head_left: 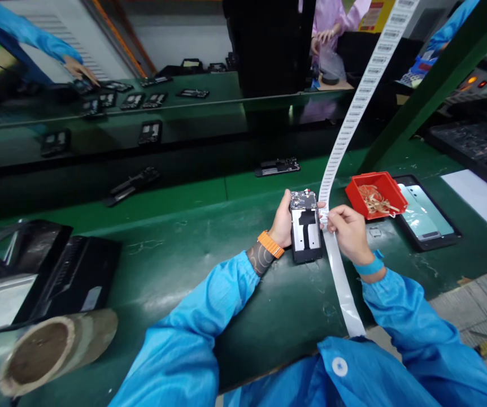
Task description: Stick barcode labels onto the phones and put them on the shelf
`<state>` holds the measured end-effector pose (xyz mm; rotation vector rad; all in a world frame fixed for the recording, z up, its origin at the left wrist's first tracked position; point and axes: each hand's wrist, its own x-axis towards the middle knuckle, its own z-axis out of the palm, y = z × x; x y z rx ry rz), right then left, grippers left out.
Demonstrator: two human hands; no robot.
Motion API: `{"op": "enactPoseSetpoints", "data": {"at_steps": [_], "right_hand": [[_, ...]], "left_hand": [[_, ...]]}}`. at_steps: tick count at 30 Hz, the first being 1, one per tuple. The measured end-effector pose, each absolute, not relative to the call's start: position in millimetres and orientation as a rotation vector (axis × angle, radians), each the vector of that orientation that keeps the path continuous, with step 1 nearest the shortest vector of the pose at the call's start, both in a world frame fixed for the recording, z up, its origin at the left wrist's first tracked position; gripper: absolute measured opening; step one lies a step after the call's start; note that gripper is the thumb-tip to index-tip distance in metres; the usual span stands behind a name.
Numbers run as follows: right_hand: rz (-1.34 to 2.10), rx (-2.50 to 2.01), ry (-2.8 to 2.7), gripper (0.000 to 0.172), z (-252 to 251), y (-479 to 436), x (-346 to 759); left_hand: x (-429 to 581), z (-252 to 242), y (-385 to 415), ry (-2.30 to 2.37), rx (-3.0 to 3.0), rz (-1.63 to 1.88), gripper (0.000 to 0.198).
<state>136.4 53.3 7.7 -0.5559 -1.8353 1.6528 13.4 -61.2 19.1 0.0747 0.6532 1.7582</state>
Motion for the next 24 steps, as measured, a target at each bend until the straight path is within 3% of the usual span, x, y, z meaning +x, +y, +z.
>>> {"op": "enactPoseSetpoints", "data": {"at_steps": [8, 16, 24], "right_hand": [[1.353, -0.213, -2.191, 0.017, 12, 22, 138], [1.173, -0.250, -2.319, 0.017, 11, 26, 141], [1.320, -0.150, -2.174, 0.014, 9, 35, 152]], "left_hand": [[4, 20, -61, 0.690, 0.056, 1.951, 0.079], [-1, 23, -61, 0.619, 0.012, 2.005, 0.079], [6, 33, -65, 0.499, 0.011, 1.952, 0.092]]}}
